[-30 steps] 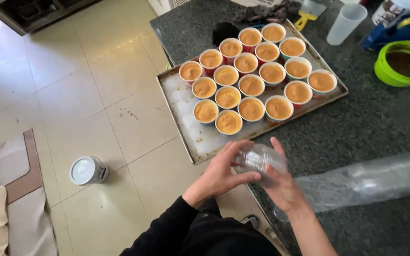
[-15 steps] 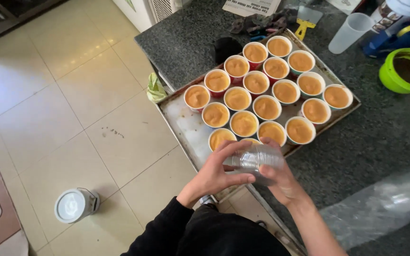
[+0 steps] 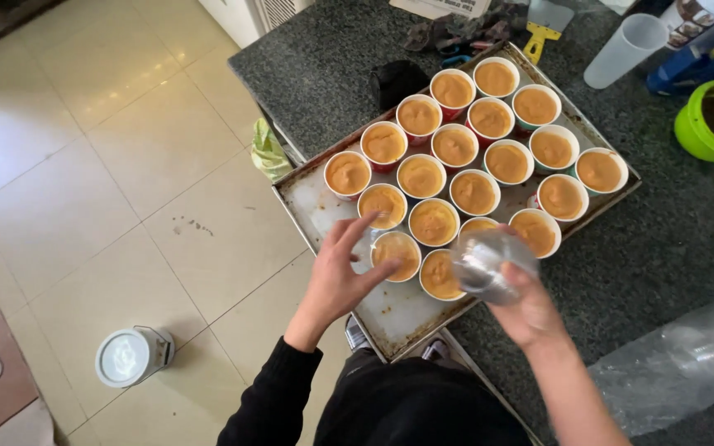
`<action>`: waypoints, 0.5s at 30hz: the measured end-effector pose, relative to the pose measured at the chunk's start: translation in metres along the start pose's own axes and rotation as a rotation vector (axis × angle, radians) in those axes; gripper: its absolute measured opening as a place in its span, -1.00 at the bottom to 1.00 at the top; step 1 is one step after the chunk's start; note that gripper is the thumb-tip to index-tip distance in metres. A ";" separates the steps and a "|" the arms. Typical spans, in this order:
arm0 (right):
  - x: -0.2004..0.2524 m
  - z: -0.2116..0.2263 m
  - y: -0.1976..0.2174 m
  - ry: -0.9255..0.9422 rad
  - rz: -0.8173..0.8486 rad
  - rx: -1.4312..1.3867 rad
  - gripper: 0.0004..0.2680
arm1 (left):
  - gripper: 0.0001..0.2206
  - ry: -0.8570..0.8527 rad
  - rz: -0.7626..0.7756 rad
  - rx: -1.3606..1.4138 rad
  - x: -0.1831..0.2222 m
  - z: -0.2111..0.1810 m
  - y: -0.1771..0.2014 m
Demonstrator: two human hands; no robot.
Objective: Placing plastic lids on individual dessert cups arranged on a metal tray.
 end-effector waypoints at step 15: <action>0.028 0.044 0.023 -0.208 -0.181 -0.153 -0.47 | -0.21 -0.025 0.342 -0.887 -0.018 0.055 -0.093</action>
Point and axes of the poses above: each hand's wrist, its own x-axis away from the middle knuckle, its own y-axis out of the back of the hand, z = x × y, the point moved 1 cm from there along -x, towards the middle knuckle, and after that the axes turned 8 degrees about -y, right-handed, at the moved point
